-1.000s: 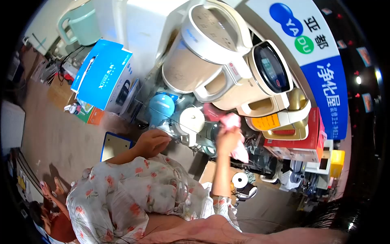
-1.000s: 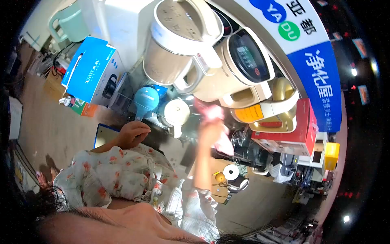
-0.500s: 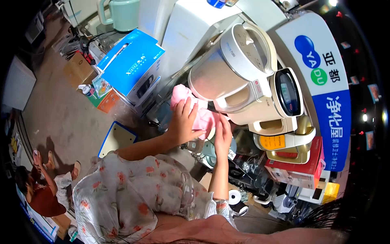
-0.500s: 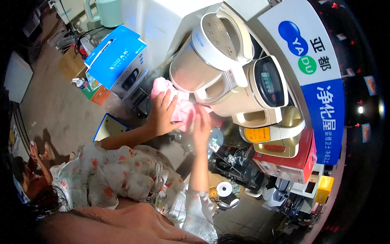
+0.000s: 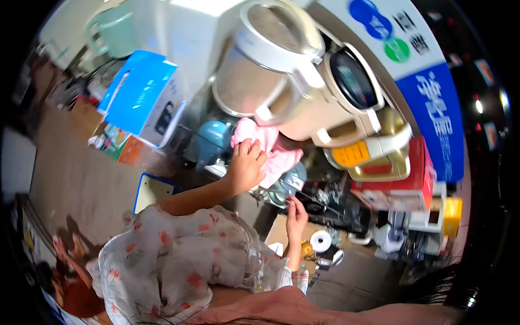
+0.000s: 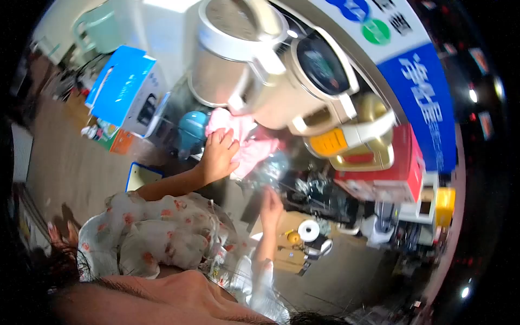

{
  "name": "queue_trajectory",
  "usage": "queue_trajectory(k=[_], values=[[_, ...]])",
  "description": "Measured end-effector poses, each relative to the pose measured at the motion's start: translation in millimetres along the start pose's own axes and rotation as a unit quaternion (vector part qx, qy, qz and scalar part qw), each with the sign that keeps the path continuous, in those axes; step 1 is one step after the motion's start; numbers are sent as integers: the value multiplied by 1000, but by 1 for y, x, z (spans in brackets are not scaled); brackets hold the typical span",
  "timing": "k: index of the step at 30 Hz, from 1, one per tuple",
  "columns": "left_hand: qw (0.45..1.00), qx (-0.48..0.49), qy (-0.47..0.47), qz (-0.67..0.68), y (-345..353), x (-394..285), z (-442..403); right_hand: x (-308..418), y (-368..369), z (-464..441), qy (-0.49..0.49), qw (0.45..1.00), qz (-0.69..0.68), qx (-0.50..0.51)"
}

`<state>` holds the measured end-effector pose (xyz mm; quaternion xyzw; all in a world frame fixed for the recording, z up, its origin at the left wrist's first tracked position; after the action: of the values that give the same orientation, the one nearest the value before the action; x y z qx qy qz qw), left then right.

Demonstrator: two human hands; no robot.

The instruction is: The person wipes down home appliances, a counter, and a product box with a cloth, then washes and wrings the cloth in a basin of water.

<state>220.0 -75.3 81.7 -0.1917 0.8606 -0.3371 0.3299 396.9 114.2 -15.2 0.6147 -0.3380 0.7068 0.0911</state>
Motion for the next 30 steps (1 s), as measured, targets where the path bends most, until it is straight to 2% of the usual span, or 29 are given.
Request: queue_trajectory(k=[1, 2, 3, 4, 5, 7, 9, 10, 13, 16, 17, 18, 21, 23, 25, 27, 28, 30], values=[[998, 39, 31, 28, 11, -21, -2, 2, 2, 0, -23, 998, 51, 7], [999, -13, 31, 30, 21, -19, 1, 9, 3, 1, -57, 993, 103, 23], [996, 2, 45, 78, 14, -14, -4, 14, 5, 4, -51, 992, 109, 28], [992, 86, 51, 71, 9, -11, -15, 34, 3, 9, -51, 993, 98, 34], [998, 55, 21, -10, 9, 8, -7, 24, -3, 13, -38, 997, 62, 18], [989, -111, 95, 12, -44, 10, -13, 21, -18, 26, -76, 995, 64, -14], [993, -7, 18, -115, -22, 30, -9, 10, -29, 48, 1, 997, 63, -47], [987, 33, -6, -156, -9, 35, -7, 2, -32, 58, 2, 997, 65, -48], [991, 79, 12, -105, 29, 3, -14, -30, -32, 83, 37, 997, 37, -54], [988, 116, 93, -35, 79, -70, -18, -34, -34, 99, 69, 995, 12, -72], [987, 95, 128, -23, 85, -99, -20, -35, -34, 102, 78, 994, 2, -75], [984, 73, 162, -11, 88, -121, -18, -33, -37, 104, 46, 995, 9, -87], [976, 83, 197, 28, 101, -148, -13, -41, -42, 110, 31, 993, 10, -114], [972, 124, 191, 62, 101, -129, -10, -40, -49, 114, 25, 991, 12, -128], [972, 171, 161, -5, 79, -98, -9, -43, -58, 120, 25, 989, 14, -147], [984, 125, 120, -40, 52, -40, 0, -53, -67, 129, 30, 984, 15, -174], [983, 140, 86, -83, 39, -13, -1, -65, -70, 136, 55, 980, 15, -188], [980, 104, 34, -167, 14, 39, 2, -74, -73, 145, 54, 977, 20, -205]])
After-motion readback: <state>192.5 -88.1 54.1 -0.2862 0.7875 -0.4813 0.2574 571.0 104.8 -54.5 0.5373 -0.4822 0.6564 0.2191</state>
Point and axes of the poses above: each hand's wrist, its own z-axis away from the middle knuckle, its own y-axis out of the palm, x = y × z, the point moved 10 cm from there along -z, towards the middle knuckle, and after that the axes turned 4 degrees about -y, right-handed, at the moved point
